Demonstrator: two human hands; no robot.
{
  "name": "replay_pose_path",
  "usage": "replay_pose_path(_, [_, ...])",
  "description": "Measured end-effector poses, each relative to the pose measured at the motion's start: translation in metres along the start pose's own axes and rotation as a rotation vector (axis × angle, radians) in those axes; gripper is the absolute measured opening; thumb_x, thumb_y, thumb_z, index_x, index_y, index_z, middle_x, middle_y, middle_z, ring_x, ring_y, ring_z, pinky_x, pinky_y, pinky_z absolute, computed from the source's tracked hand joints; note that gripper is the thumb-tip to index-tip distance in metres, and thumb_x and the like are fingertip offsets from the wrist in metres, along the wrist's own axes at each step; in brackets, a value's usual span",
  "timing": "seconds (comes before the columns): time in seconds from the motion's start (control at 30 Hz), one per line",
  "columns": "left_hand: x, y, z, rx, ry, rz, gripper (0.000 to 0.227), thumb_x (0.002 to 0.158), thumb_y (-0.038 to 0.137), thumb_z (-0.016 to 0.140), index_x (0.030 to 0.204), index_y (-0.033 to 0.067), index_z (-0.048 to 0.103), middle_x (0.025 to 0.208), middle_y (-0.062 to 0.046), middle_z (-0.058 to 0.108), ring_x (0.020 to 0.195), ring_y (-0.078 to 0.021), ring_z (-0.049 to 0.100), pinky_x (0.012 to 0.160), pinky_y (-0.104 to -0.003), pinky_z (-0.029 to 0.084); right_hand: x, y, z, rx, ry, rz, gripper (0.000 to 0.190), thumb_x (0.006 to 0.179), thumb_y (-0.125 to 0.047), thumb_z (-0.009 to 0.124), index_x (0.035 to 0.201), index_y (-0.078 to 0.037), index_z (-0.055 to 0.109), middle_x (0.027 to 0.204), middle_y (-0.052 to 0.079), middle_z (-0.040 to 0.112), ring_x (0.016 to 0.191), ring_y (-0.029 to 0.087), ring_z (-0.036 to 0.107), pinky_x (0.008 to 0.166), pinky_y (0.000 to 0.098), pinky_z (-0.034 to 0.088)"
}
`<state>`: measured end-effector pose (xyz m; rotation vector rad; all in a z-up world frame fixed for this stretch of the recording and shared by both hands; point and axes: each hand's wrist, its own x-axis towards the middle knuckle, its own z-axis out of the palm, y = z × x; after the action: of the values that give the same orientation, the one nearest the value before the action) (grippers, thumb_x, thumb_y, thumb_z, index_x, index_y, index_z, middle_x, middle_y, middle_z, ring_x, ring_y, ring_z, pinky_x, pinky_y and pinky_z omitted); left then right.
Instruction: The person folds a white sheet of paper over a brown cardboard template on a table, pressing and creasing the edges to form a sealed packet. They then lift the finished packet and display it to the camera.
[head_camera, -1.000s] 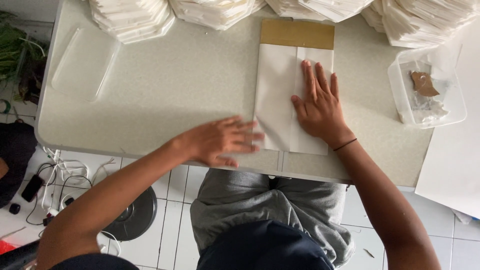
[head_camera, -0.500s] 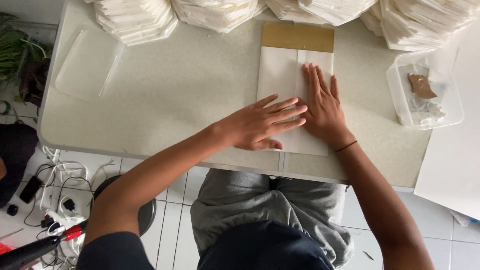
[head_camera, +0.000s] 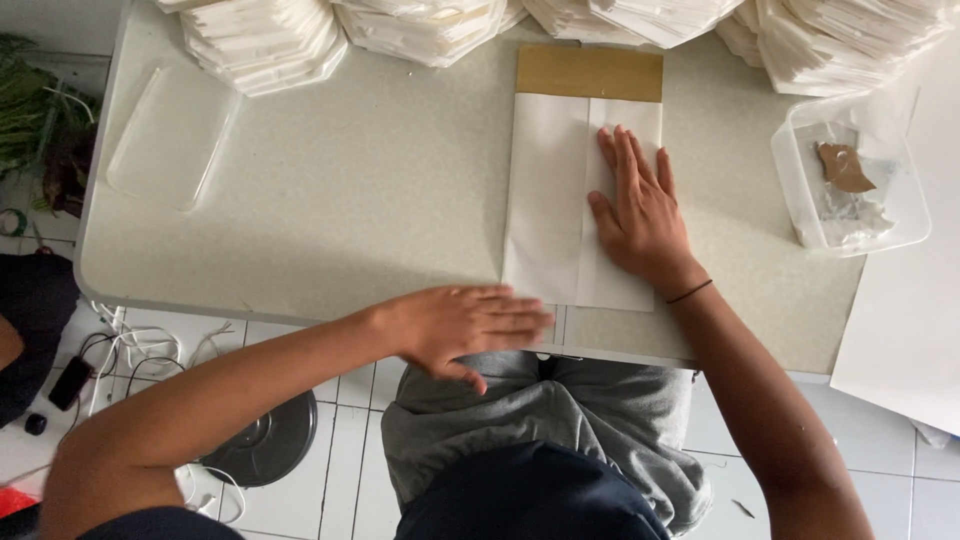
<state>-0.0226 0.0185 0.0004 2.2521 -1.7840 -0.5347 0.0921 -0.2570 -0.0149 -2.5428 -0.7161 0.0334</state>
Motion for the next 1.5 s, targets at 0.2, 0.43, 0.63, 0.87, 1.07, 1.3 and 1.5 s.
replay_pose_path(0.2, [-0.003, -0.011, 0.032, -0.199, 0.364, 0.156, 0.074, 0.102, 0.062, 0.033, 0.140, 0.0022, 0.056, 0.146, -0.021, 0.055, 0.144, -0.0333, 0.044, 0.121, -0.050, 0.035, 0.000, 0.002, -0.003, 0.026, -0.028, -0.018, 0.074, 0.105, -0.030, 0.046, 0.162, 0.001, 0.012, 0.169, 0.014, 0.031, 0.157, 0.036, 0.019, 0.125, 0.0563, 0.000])
replay_pose_path(0.43, [0.017, -0.057, -0.023, 0.187, 0.272, -0.125, 0.065, 0.107, 0.054, 0.028, 0.156, 0.0140, 0.040, 0.170, -0.005, 0.021, 0.157, -0.0304, 0.017, 0.125, -0.053, 0.024, -0.001, 0.004, 0.003, -0.015, -0.001, -0.013, 0.075, 0.106, -0.035, 0.045, 0.163, 0.001, 0.011, 0.169, 0.014, 0.031, 0.157, 0.036, 0.019, 0.124, 0.0592, 0.001])
replay_pose_path(0.63, [0.011, -0.058, -0.009, 0.191, 0.102, -0.080, 0.072, 0.102, 0.061, 0.022, 0.161, 0.0207, 0.027, 0.171, 0.000, 0.019, 0.157, -0.0261, 0.014, 0.126, -0.050, 0.019, 0.000, -0.001, -0.003, 0.008, -0.025, 0.012, 0.074, 0.105, -0.032, 0.047, 0.163, 0.000, 0.012, 0.168, 0.013, 0.033, 0.157, 0.034, 0.020, 0.125, 0.0557, 0.001])
replay_pose_path(0.87, [-0.016, -0.022, -0.006, 0.057, 0.029, 0.005, 0.082, 0.100, 0.066, 0.023, 0.156, 0.0073, 0.034, 0.167, -0.011, 0.028, 0.155, -0.0271, 0.022, 0.126, -0.046, 0.021, 0.000, -0.002, -0.001, -0.007, -0.005, -0.002, 0.073, 0.105, -0.030, 0.047, 0.163, 0.000, 0.014, 0.167, 0.013, 0.035, 0.157, 0.035, 0.023, 0.124, 0.0561, 0.002])
replay_pose_path(1.07, [0.001, -0.046, -0.020, -0.073, 0.294, -0.034, 0.080, 0.103, 0.064, 0.025, 0.153, 0.0042, 0.043, 0.164, -0.017, 0.033, 0.153, -0.0351, 0.025, 0.126, -0.050, 0.024, -0.001, 0.013, 0.011, -0.010, 0.043, -0.062, 0.077, 0.105, -0.033, 0.047, 0.163, 0.001, 0.009, 0.169, 0.014, 0.032, 0.156, 0.035, 0.021, 0.124, 0.0585, 0.003])
replay_pose_path(1.3, [0.054, -0.115, -0.025, 0.085, 0.450, -0.492, 0.073, 0.107, 0.053, 0.045, 0.164, 0.0106, 0.026, 0.168, -0.019, 0.023, 0.154, -0.0415, 0.023, 0.121, -0.062, 0.025, -0.001, 0.006, 0.009, -0.010, 0.064, -0.022, 0.083, 0.104, -0.032, 0.052, 0.162, 0.003, 0.004, 0.165, 0.014, 0.039, 0.153, 0.039, 0.032, 0.125, 0.0560, 0.008])
replay_pose_path(1.5, [0.086, -0.118, -0.042, 0.122, 0.460, -0.559, 0.080, 0.104, 0.057, 0.053, 0.166, 0.0203, 0.019, 0.170, -0.010, 0.023, 0.156, -0.0373, 0.024, 0.123, -0.065, 0.018, 0.000, 0.010, 0.010, 0.032, 0.081, -0.021, 0.090, 0.103, -0.030, 0.057, 0.161, 0.006, -0.002, 0.164, 0.016, 0.042, 0.151, 0.040, 0.035, 0.124, 0.0596, 0.011])
